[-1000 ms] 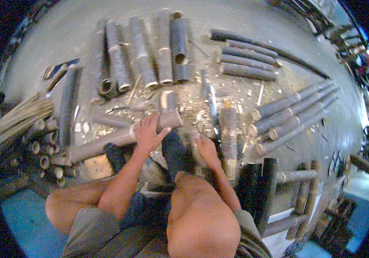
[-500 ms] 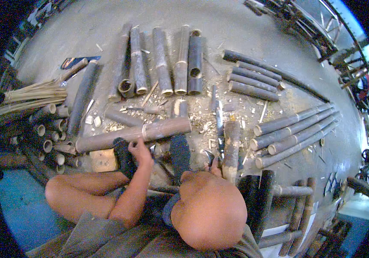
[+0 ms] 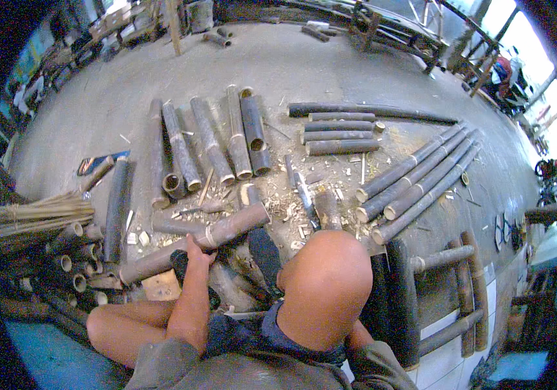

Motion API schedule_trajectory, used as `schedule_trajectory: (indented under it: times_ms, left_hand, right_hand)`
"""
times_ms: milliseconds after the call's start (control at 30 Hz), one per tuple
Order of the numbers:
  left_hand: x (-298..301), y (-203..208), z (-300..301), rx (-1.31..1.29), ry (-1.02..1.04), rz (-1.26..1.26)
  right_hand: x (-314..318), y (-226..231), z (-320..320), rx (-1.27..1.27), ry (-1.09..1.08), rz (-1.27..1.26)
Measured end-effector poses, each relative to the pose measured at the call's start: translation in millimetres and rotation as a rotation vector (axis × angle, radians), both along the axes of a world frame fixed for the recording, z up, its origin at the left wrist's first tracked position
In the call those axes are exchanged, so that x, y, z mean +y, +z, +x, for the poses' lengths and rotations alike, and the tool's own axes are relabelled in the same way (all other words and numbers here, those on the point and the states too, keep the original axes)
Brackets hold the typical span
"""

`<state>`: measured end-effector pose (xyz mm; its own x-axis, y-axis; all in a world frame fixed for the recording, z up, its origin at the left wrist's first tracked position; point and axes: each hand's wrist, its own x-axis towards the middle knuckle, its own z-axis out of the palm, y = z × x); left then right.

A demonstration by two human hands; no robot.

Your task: The person sits on the floor and uses a knife to scrape and shape a bamboo pole, then measures it with a tape measure. They insert a smaller bamboo piece into a larger one and tap it with a wooden mallet to fit it securely.

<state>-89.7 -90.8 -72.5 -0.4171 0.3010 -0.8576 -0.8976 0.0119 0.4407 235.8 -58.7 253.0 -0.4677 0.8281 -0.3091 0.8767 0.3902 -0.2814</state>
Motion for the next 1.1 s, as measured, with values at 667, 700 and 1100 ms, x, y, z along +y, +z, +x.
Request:
schedule_trajectory:
  times_ms: [667,700,1100]
  left_hand:
    - [-2.4,107.9,-33.6,0.411,0.043,0.584]
    - [-2.6,118.5,-36.2,0.406,0.067,0.673]
    - [-25.4,181.9,-22.0,0.423,0.090,0.748]
  right_hand:
    - [-3.9,60.2,119.5,0.566,-0.626,0.752]
    - [-3.2,53.4,91.4,0.531,-0.512,0.714]
    - [-4.0,-107.0,-115.7,0.397,0.239,-0.424]
